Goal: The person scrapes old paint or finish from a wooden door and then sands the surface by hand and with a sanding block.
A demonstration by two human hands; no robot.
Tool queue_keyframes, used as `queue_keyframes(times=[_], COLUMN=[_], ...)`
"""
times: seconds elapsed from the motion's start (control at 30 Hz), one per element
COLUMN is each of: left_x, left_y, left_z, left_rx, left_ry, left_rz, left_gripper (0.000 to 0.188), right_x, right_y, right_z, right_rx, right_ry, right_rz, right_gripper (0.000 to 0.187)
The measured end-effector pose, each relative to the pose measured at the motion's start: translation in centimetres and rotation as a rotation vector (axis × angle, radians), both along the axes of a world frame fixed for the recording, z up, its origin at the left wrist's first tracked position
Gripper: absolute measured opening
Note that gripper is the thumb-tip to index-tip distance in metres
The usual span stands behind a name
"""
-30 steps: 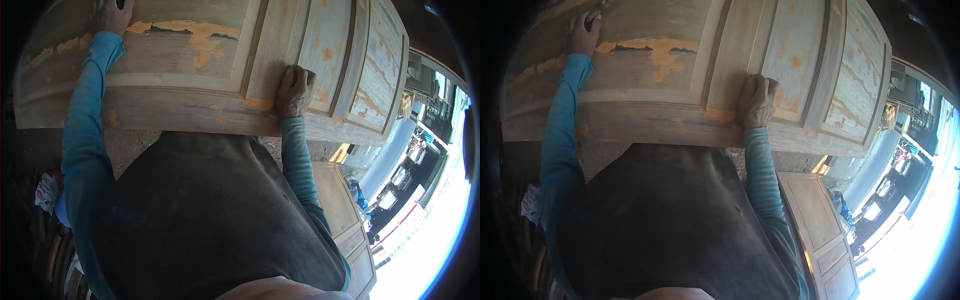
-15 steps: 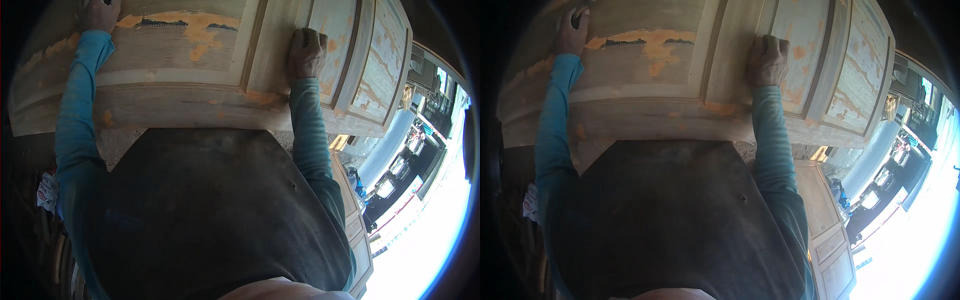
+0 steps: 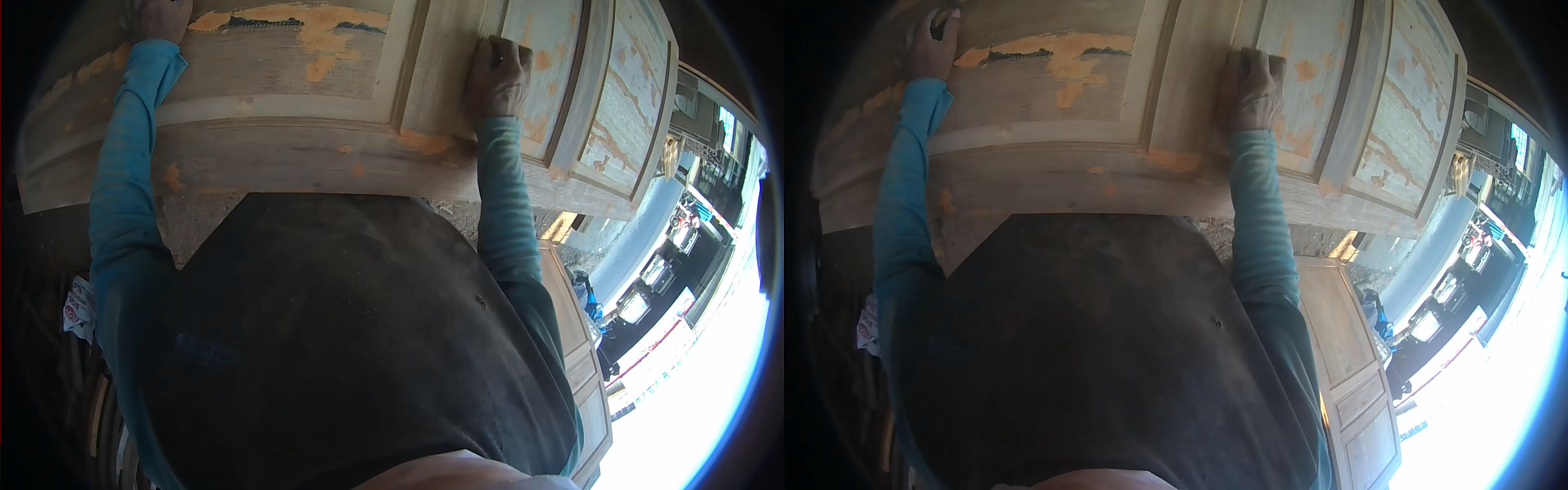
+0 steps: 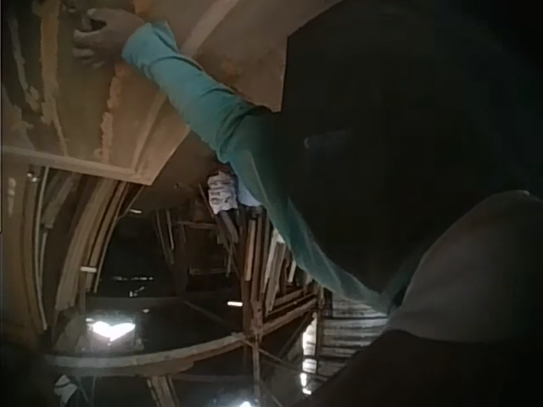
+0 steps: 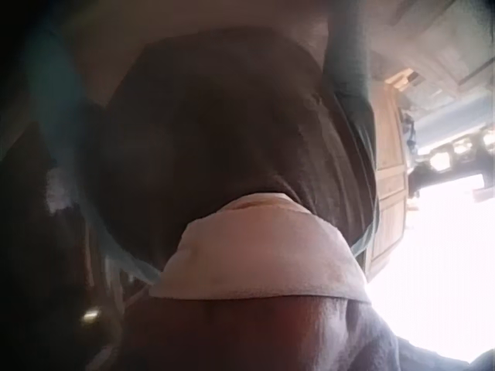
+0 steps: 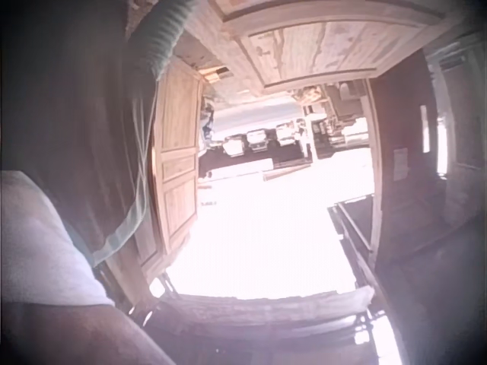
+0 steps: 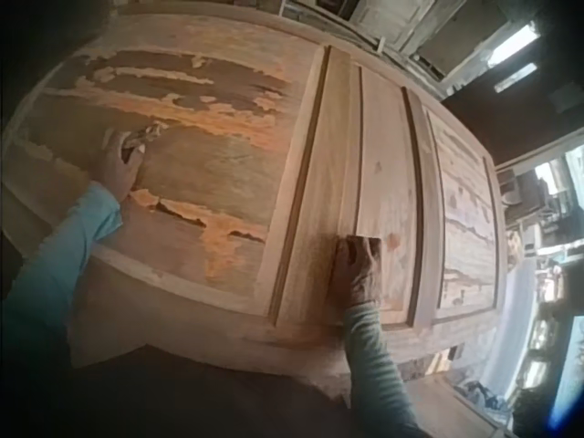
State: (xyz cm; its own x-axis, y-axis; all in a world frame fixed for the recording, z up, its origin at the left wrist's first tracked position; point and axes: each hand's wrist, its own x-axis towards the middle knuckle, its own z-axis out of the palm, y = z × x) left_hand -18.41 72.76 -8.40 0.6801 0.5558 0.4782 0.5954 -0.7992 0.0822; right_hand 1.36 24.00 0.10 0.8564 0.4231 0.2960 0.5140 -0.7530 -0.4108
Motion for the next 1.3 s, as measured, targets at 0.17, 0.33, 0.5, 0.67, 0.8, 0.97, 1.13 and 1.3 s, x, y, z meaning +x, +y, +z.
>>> queue_keyframes(times=[0.17,0.33,0.5,0.67,0.8,0.97,1.13,1.3], left_x=[2.0,2.1,0.0,1.3,2.0,1.4,1.6,2.0], left_y=[-3.5,-3.3,1.0,-1.8,-0.5,0.0,-0.3,-0.3], left_z=[3.4,3.0,-0.5,2.4,0.6,0.6,0.6,-0.1], left_rx=[0.015,-0.151,-0.085,-0.025,-0.161,-0.064,-0.209,-0.139], left_ry=[0.063,0.014,-0.087,0.010,-0.126,-0.073,-0.174,-0.168], left_rz=[0.161,0.103,0.006,0.067,-0.008,-0.049,-0.017,-0.061], left_gripper=[0.065,0.057,0.064,0.066,0.065,0.065,0.064,0.064], right_x=[-3.2,10.3,3.1,-2.5,7.8,7.8,-5.6,1.2], right_y=[-1.9,5.7,1.4,-1.9,4.6,3.8,-2.9,0.5], right_z=[-1.1,0.5,-1.0,-1.5,-0.1,-0.6,-0.2,0.0], right_rx=[0.043,-0.152,-0.003,0.044,-0.064,-0.071,-0.003,-0.007], right_ry=[0.029,-0.013,0.018,0.029,0.027,0.063,0.046,-0.002], right_rz=[-0.006,0.003,0.030,-0.005,-0.040,0.006,0.020,0.001], right_gripper=[0.014,0.029,0.024,0.015,0.028,0.029,0.022,0.030])
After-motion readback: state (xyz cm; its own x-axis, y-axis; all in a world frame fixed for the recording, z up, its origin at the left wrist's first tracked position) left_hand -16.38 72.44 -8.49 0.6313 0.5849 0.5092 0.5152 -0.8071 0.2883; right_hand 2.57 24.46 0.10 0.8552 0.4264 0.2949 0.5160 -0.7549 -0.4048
